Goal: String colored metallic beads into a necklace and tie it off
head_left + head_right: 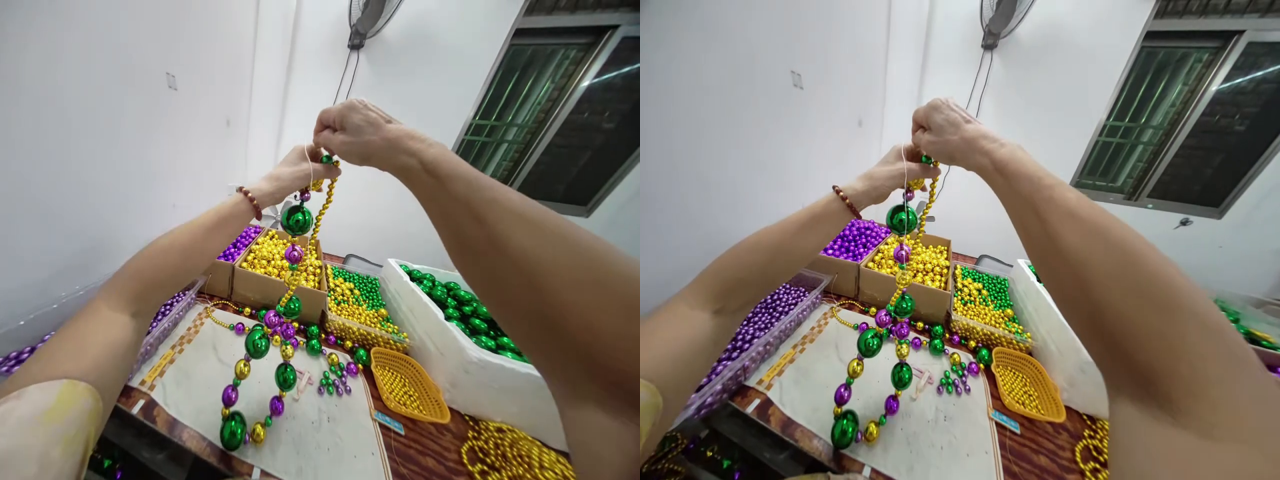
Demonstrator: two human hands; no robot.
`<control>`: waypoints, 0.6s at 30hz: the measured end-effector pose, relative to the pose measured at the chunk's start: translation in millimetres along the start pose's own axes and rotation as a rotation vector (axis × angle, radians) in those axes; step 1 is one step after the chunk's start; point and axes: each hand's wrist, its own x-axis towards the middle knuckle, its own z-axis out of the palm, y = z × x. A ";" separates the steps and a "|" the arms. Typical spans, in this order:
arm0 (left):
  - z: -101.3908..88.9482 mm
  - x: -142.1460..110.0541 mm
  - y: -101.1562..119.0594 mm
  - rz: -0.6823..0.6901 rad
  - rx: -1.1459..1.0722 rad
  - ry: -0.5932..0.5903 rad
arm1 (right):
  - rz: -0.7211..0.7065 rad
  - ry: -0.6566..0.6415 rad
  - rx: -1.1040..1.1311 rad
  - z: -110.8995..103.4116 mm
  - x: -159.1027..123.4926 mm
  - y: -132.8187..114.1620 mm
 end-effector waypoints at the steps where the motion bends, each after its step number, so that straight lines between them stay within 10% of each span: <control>1: -3.1 4.8 4.4 -0.005 0.007 -0.013 | 0.006 0.027 0.015 -1.5 4.7 1.7; 10: -25.2 18.8 14.0 -0.103 -0.264 -0.281 | -0.011 0.122 0.399 0.0 31.5 27.4; 18: -28.6 18.3 6.6 -0.023 -0.207 -0.158 | -0.060 0.129 0.449 3.4 36.1 36.2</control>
